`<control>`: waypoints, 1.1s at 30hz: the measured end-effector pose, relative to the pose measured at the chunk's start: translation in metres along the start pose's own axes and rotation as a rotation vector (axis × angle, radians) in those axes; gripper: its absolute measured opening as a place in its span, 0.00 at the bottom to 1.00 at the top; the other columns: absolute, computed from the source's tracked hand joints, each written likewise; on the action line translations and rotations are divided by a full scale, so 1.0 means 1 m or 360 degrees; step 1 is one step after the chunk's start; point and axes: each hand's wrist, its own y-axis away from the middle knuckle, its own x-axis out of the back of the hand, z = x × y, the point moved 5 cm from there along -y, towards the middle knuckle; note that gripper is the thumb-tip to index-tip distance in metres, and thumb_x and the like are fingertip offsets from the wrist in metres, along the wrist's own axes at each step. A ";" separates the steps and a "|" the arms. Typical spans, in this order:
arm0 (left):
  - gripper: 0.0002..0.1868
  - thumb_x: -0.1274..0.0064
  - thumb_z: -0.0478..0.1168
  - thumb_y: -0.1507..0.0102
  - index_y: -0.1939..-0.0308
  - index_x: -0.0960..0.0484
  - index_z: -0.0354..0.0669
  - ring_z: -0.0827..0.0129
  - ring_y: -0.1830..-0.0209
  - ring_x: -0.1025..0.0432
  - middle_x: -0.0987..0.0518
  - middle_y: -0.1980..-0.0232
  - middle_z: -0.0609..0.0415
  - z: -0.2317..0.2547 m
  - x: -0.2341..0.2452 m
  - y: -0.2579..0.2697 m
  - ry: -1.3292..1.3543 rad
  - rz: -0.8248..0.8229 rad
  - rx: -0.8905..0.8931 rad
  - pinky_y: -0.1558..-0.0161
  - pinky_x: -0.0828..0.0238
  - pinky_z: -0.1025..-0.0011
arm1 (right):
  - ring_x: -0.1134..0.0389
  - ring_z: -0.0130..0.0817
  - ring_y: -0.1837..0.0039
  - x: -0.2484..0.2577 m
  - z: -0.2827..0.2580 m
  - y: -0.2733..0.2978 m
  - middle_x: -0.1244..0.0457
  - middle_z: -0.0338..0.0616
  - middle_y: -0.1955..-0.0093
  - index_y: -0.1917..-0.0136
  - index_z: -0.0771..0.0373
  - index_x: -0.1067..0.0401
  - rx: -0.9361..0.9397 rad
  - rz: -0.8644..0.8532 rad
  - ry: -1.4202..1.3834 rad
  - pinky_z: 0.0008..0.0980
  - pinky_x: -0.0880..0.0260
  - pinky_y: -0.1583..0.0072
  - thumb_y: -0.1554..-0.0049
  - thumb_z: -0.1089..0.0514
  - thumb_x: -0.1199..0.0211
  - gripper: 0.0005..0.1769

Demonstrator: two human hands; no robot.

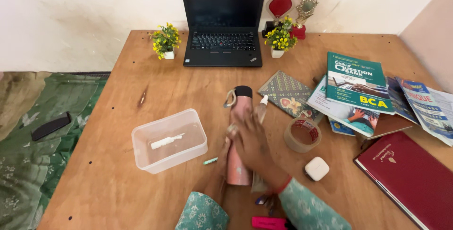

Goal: The person wipes a thermos, a small potted plant, and several books and notebooks on a wooden desk using a cloth. They move items aside to access the surface and continue wiping each object individually.

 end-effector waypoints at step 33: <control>0.32 0.52 0.57 0.28 0.30 0.33 0.36 0.59 0.41 0.30 0.26 0.36 0.43 0.036 0.002 -0.034 0.0052 0.0095 -0.0184 0.38 0.34 0.62 | 0.56 0.74 0.19 0.012 -0.039 0.016 0.50 0.65 0.19 0.21 0.70 0.46 0.0051 -0.0217 0.0056 0.63 0.59 0.22 0.36 0.52 0.47 0.34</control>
